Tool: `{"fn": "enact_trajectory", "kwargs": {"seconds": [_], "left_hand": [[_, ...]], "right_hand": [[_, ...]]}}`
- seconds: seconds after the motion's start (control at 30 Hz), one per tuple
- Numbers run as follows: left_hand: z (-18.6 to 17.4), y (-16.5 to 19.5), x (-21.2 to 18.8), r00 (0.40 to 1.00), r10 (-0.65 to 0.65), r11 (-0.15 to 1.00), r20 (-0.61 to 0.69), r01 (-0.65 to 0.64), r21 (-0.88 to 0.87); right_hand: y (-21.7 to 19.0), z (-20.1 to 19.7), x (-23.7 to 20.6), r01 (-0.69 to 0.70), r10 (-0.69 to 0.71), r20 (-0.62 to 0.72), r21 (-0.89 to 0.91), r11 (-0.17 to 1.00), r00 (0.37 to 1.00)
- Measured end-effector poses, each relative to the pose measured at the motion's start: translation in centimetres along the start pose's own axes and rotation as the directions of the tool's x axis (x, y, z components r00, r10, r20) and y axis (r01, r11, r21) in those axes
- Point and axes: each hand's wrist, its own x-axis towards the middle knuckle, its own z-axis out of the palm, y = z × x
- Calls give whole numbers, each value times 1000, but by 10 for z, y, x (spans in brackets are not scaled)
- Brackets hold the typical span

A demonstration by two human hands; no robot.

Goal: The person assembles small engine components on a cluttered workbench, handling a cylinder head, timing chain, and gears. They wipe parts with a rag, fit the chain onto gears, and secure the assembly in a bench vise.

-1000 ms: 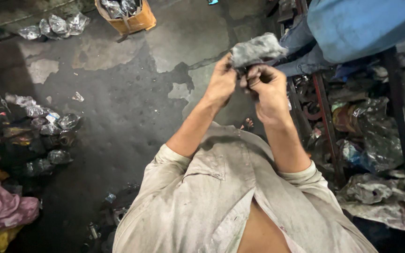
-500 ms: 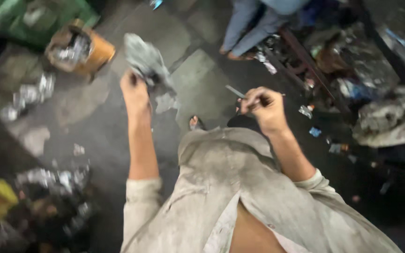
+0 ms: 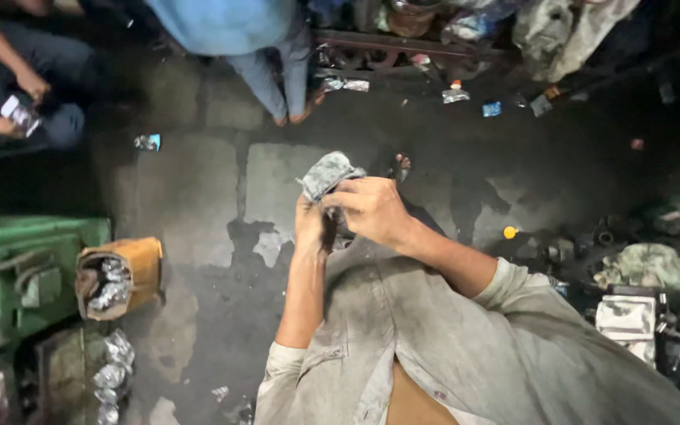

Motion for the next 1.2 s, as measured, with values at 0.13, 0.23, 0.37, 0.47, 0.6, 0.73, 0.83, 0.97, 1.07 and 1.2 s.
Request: {"fn": "enact_trajectory", "kwargs": {"seconds": [0.13, 0.23, 0.37, 0.47, 0.6, 0.73, 0.83, 0.97, 1.07, 1.2], "left_hand": [[67, -45, 52, 995, 24, 998, 98, -18, -61], [110, -83, 93, 991, -5, 997, 136, 14, -71], [179, -114, 148, 987, -120, 985, 108, 132, -111], [240, -121, 183, 979, -202, 979, 23, 203, -7], [285, -86, 242, 995, 15, 985, -95, -31, -168], [272, -52, 271, 925, 264, 965, -274, -257, 62], [263, -76, 280, 876, 465, 878, -132, -436, 196], [267, -115, 288, 957, 221, 402, 189, -266, 876], [293, -131, 304, 875, -275, -108, 399, -440, 891], [368, -104, 367, 659, -639, -277, 397, -678, 681]], "right_hand": [[64, -43, -4, -225, 232, -34, 156, 962, 972], [126, -76, -14, -376, 408, -41, 311, 873, 912], [211, -117, -33, -539, 685, 220, 790, 292, 694], [269, -153, -47, -431, 593, 379, 901, -59, 711], [336, -223, -61, -368, 412, 369, 926, -87, 833], [389, -292, -56, -600, 573, 344, 722, 344, 743], [412, -325, -41, -653, 550, 368, 552, 519, 749], [427, -353, -8, -667, 566, 381, 229, 709, 731], [428, -369, 11, -695, 575, 467, 127, 708, 672], [428, -373, 24, -514, 405, 499, 98, 852, 767]]}}
